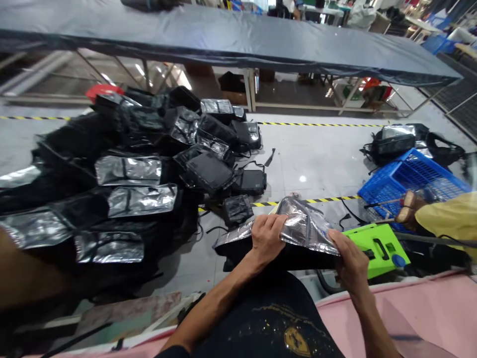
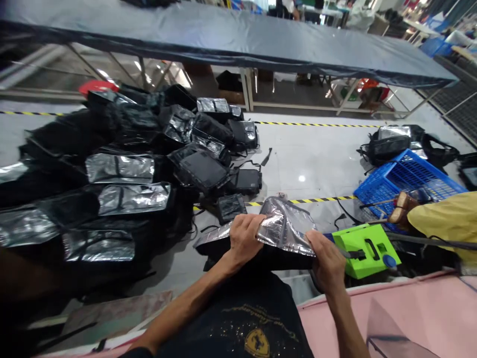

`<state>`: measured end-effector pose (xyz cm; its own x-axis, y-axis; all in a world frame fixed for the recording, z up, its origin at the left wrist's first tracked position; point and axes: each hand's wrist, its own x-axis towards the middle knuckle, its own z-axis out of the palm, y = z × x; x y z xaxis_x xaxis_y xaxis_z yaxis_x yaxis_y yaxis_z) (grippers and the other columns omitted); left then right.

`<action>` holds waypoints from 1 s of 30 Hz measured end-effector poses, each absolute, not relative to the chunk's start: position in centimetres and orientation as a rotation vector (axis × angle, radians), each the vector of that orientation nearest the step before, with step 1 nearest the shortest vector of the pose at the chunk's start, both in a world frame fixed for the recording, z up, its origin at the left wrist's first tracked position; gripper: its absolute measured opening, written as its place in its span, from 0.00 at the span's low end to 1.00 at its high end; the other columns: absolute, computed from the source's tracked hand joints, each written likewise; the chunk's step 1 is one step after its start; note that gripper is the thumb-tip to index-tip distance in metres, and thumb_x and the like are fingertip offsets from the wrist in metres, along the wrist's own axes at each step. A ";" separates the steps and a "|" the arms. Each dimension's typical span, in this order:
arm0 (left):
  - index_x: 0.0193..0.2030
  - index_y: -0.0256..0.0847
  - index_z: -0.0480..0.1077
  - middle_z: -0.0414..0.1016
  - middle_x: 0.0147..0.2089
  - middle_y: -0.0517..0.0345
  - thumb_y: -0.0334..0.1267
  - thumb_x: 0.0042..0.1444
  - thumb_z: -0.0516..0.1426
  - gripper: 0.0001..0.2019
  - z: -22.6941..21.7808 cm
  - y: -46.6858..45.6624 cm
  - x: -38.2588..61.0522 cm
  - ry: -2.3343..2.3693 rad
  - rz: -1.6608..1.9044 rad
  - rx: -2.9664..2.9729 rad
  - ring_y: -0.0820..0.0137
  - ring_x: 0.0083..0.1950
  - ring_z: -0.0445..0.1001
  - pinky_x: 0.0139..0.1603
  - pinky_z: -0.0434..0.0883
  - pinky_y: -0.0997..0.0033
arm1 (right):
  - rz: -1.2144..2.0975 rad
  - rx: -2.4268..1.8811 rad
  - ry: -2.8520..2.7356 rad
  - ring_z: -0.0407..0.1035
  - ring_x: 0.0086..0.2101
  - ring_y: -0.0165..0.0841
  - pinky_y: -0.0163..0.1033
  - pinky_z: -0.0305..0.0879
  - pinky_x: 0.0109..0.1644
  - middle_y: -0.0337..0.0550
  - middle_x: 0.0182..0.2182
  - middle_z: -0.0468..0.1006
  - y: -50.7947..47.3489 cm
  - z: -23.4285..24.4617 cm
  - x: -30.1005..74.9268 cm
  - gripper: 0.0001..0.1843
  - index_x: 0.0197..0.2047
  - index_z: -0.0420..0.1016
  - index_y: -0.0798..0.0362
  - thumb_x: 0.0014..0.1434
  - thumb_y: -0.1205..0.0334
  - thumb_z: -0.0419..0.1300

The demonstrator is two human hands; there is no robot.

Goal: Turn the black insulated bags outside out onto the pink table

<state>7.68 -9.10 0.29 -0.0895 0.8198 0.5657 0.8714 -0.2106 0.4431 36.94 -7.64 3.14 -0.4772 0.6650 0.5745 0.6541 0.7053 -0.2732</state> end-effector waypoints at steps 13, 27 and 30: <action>0.51 0.45 0.74 0.83 0.64 0.44 0.26 0.54 0.61 0.17 2.1 -1.8 4.6 -2.082 -1.503 -2.904 0.54 0.64 0.83 0.60 0.78 0.59 | -0.155 -1.338 -2.054 0.88 0.38 0.35 0.34 0.78 0.48 0.44 0.41 0.92 -4.7 5.5 32.2 0.06 0.55 0.85 0.51 0.78 0.64 0.66; 0.70 0.41 0.68 0.82 0.63 0.47 0.44 0.45 0.73 0.44 -9.1 7.9 -2.1 -3.080 -2.079 -2.438 0.51 0.62 0.82 0.65 0.79 0.51 | 0.499 -1.803 -2.319 0.77 0.36 0.38 0.39 0.53 0.37 0.46 0.34 0.86 16.9 -5.0 24.0 0.25 0.48 0.83 0.50 0.79 0.36 0.60; 0.79 0.41 0.59 0.76 0.73 0.34 0.54 0.45 0.78 0.58 -12.2 8.5 -1.5 -2.886 -2.308 -2.463 0.47 0.73 0.77 0.73 0.74 0.48 | 0.710 -1.962 -2.265 0.72 0.34 0.37 0.40 0.51 0.39 0.47 0.36 0.85 19.1 -9.9 23.4 0.25 0.48 0.81 0.51 0.80 0.38 0.58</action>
<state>-1.52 8.47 -12.15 0.1223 0.9576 -0.2607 -0.0439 0.2676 0.9625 23.36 19.07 -9.93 -0.1873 0.9506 -0.2477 0.9218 0.0830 -0.3786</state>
